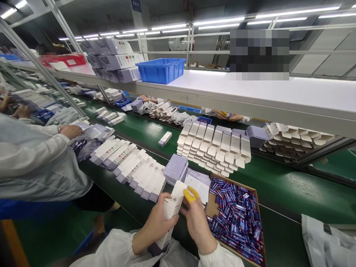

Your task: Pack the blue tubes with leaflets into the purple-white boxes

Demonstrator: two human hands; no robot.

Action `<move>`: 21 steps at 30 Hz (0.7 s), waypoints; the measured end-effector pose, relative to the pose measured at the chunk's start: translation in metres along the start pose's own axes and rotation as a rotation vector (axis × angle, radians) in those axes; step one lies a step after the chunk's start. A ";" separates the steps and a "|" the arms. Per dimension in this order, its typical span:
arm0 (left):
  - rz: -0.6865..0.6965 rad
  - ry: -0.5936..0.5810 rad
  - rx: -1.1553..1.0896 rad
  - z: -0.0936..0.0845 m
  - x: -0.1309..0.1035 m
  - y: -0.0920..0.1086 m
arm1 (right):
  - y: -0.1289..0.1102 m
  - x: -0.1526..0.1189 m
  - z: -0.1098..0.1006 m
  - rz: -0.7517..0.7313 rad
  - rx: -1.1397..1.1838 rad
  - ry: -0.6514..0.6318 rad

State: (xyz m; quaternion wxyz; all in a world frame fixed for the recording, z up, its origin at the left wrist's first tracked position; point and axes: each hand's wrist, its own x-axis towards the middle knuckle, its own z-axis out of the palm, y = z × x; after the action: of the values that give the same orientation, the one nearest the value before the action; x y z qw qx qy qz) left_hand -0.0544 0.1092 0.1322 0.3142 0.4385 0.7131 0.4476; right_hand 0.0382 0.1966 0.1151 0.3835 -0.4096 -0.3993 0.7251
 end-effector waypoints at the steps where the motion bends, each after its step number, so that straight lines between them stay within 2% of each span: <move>1: 0.020 -0.002 -0.011 0.002 -0.001 0.000 | 0.007 -0.002 0.002 0.126 0.081 -0.064; 3: 0.071 -0.001 -0.039 0.005 -0.002 0.000 | 0.018 -0.005 0.008 0.233 0.170 -0.118; 5: 0.113 0.007 -0.071 0.007 -0.003 -0.001 | 0.021 -0.008 0.013 0.160 0.160 -0.080; 7: 0.111 0.002 -0.091 0.007 -0.003 -0.001 | 0.014 -0.009 0.015 0.027 0.015 -0.100; 12: -0.002 -0.015 -0.123 0.006 -0.002 -0.001 | -0.010 -0.007 0.002 -0.207 -0.454 -0.431; 16: -0.057 -0.082 -0.112 0.008 -0.001 0.000 | -0.011 -0.002 -0.007 -0.302 -0.660 -0.398; 18: -0.059 -0.096 -0.095 0.009 -0.001 0.003 | -0.011 -0.001 -0.008 -0.269 -0.607 -0.375; 21: -0.004 -0.096 -0.059 0.011 -0.002 0.006 | -0.015 0.001 -0.010 -0.128 -0.426 -0.335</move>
State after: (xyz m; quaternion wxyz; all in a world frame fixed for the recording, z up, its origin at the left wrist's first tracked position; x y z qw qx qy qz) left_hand -0.0426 0.1124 0.1330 0.3617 0.4485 0.6847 0.4464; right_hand 0.0504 0.2058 0.1248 0.2626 -0.3295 -0.6255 0.6567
